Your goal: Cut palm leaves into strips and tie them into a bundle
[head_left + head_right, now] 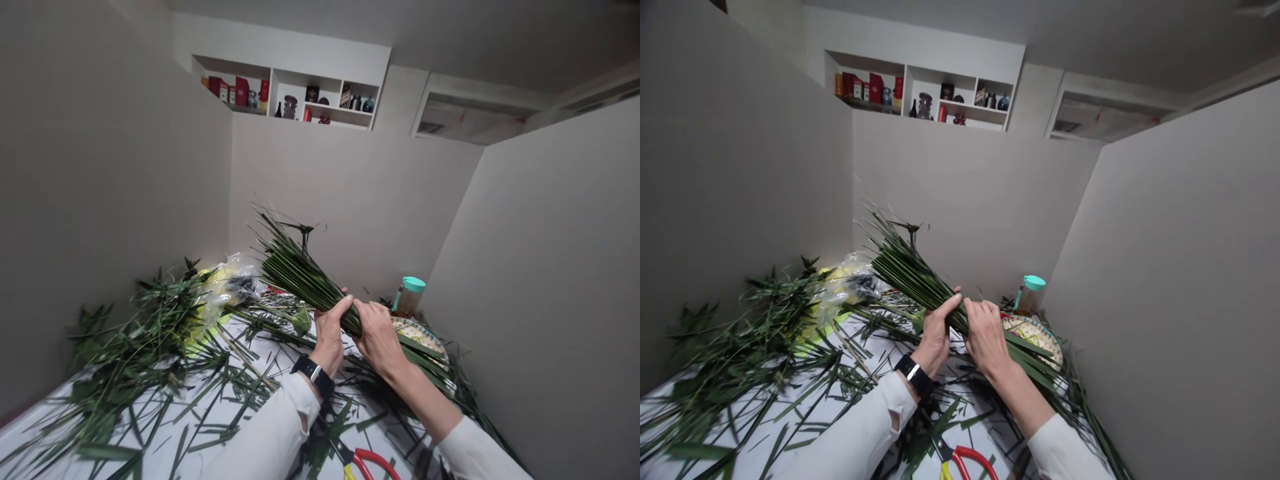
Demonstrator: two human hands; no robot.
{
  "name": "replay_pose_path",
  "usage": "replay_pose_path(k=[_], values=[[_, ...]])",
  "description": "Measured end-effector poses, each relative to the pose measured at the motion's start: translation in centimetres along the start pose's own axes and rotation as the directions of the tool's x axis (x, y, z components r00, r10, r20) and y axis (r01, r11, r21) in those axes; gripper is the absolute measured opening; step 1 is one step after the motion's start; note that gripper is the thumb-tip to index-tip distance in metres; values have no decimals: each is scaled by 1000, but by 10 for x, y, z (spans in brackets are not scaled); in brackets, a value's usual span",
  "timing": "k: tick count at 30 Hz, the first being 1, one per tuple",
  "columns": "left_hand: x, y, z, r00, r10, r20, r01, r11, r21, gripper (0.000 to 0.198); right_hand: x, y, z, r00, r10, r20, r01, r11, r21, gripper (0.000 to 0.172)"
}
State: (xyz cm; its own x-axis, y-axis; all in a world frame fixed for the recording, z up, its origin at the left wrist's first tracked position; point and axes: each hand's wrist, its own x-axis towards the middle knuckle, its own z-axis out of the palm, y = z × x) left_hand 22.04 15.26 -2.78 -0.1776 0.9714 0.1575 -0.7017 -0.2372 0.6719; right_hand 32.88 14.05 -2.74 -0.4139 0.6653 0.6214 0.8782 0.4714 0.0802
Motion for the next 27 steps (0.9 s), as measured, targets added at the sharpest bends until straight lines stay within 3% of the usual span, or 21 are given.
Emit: replay_pose_path(k=[8,12,17,21,27], values=[[10,12,5,995,-28,-100,24,999,-37,28,12,-20,-4,1000,10,-23,-12,996,-87,53],[17,20,5,985,-71,-156,61,996,-66,31,19,-29,-5,1000,2,6,-2,999,-52,60],[23,32,-4,987,-122,-107,112,989,-96,30,14,-28,-12,996,-81,40,77,993,86,81],[23,37,-18,987,-148,-65,141,985,-99,29,5,-20,-21,988,-132,79,112,969,221,82],[17,31,-34,978,-209,13,210,972,-109,28,14,-20,-29,985,24,172,-80,941,329,94]])
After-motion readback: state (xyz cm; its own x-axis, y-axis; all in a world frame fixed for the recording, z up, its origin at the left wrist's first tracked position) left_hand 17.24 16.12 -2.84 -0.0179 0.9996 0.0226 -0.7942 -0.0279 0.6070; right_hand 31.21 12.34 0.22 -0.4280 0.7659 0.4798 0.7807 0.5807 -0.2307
